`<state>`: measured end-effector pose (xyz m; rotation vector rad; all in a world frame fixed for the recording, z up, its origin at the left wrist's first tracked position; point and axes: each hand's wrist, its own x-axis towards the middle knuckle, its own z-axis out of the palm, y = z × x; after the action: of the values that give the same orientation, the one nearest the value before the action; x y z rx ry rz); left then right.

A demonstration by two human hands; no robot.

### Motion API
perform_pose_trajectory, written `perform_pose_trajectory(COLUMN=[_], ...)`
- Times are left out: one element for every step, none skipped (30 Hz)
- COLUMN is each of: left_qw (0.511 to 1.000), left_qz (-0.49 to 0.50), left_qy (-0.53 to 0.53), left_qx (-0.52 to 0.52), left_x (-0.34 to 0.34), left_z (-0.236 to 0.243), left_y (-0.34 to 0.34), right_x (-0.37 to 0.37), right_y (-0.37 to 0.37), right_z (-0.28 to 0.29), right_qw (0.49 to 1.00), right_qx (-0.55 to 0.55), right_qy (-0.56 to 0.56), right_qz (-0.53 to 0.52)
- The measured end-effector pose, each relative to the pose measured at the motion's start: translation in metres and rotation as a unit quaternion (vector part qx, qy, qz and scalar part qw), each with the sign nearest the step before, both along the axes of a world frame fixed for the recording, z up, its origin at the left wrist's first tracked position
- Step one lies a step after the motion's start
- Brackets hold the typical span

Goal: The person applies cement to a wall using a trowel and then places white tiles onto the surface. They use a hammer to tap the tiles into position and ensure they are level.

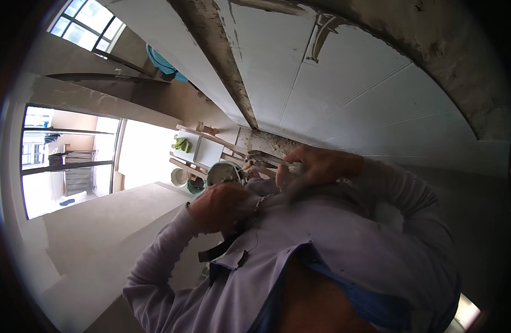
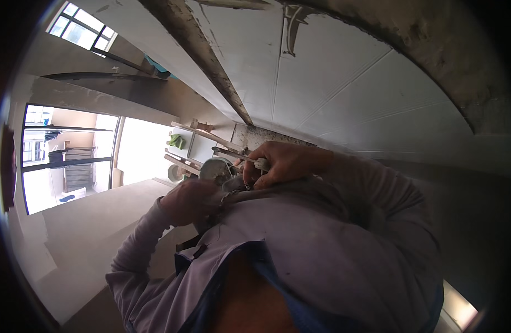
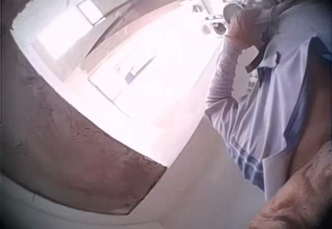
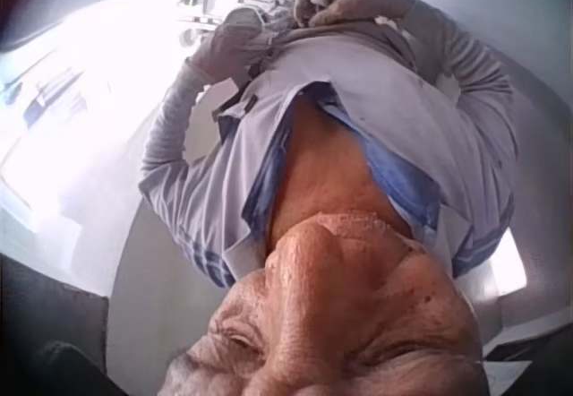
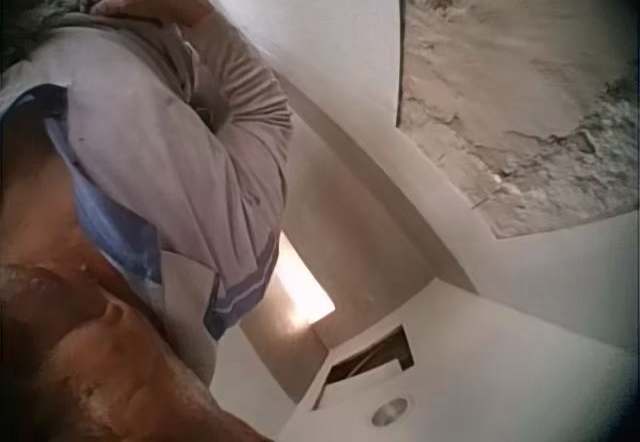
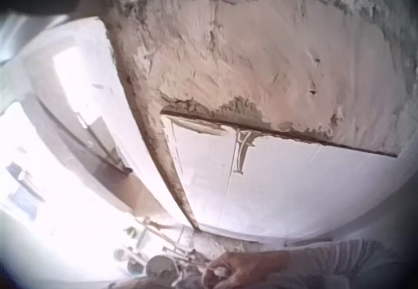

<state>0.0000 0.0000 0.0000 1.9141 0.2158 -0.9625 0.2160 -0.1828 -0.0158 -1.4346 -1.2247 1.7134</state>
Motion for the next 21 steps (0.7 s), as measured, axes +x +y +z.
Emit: perform_pose_trajectory(left_qw=[0.987,0.947,0.922,0.879,0.828,0.863,0.879,0.893,0.934,0.964,0.99,0.98,0.981,0.981,0.979,0.972,0.971,0.967,0.962,0.963,0.963], left_qz=[0.142,0.279,0.347,0.417,0.483,0.415,0.387,0.358,0.276,0.185,0.03,-0.127,-0.113,-0.105,-0.092,-0.099,-0.071,-0.044,-0.017,0.024,0.064], left_qy=[-0.023,-0.044,-0.038,-0.046,-0.053,-0.135,-0.116,-0.097,-0.096,-0.102,-0.126,-0.143,-0.13,-0.118,-0.103,-0.115,-0.147,-0.179,-0.21,-0.222,-0.232], left_qx=[-0.077,-0.153,-0.17,-0.225,-0.279,-0.256,-0.255,-0.255,-0.207,-0.159,-0.058,0.048,0.086,0.117,0.15,0.177,0.177,0.176,0.176,0.149,0.123], left_x=[-0.002,-0.003,-0.02,-0.022,-0.024,-0.023,-0.024,-0.023,-0.019,-0.012,-0.002,0.007,0.011,0.016,0.017,0.016,0.012,0.009,0.007,0.003,-0.003], left_z=[-0.008,-0.014,0.005,0.005,0.003,-0.012,-0.025,-0.037,-0.039,-0.035,-0.025,-0.009,0.008,0.022,0.032,0.035,0.034,0.032,0.029,0.02,0.006], left_y=[-0.003,-0.007,0.005,-0.006,-0.01,-0.008,-0.002,0.006,0.01,0.014,0.016,0.015,0.011,0.006,0.0,-0.004,-0.006,-0.008,-0.009,-0.006,0.0], right_x=[0.002,0.005,-0.012,-0.013,-0.014,-0.013,-0.017,-0.019,-0.021,-0.022,-0.023,-0.024,-0.025,-0.025,-0.025,-0.024,-0.024,-0.024,-0.024,-0.024,-0.024], right_y=[-0.002,-0.003,0.012,0.013,0.013,0.008,0.005,0.003,0.004,0.007,0.008,0.009,0.01,0.01,0.011,0.012,0.013,0.013,0.014,0.014,0.013], right_z=[0.003,0.006,0.007,0.011,0.014,0.012,0.0,-0.006,-0.006,-0.005,-0.004,-0.004,-0.004,-0.005,-0.001,0.005,0.008,0.008,0.007,0.006,-0.001], right_qw=[1.0,0.999,0.998,0.997,0.995,0.994,0.993,0.992,0.993,0.994,0.995,0.995,0.995,0.995,0.995,0.995,0.996,0.996,0.995,0.995,0.996], right_qx=[0.015,0.029,0.037,0.009,-0.018,-0.012,-0.003,0.007,0.001,-0.001,-0.003,-0.002,0.001,-0.001,0.0,0.001,0.002,0.006,0.01,0.014,0.018], right_qy=[-0.012,-0.023,0.021,0.041,0.061,0.06,0.067,0.074,0.069,0.063,0.057,0.048,0.038,0.027,0.021,0.015,0.009,0.001,-0.007,-0.014,-0.013], right_qz=[-0.01,-0.02,-0.045,-0.062,-0.078,-0.088,-0.096,-0.104,-0.094,-0.088,-0.082,-0.086,-0.09,-0.1,-0.097,-0.095,-0.092,-0.094,-0.096,-0.098,-0.086])
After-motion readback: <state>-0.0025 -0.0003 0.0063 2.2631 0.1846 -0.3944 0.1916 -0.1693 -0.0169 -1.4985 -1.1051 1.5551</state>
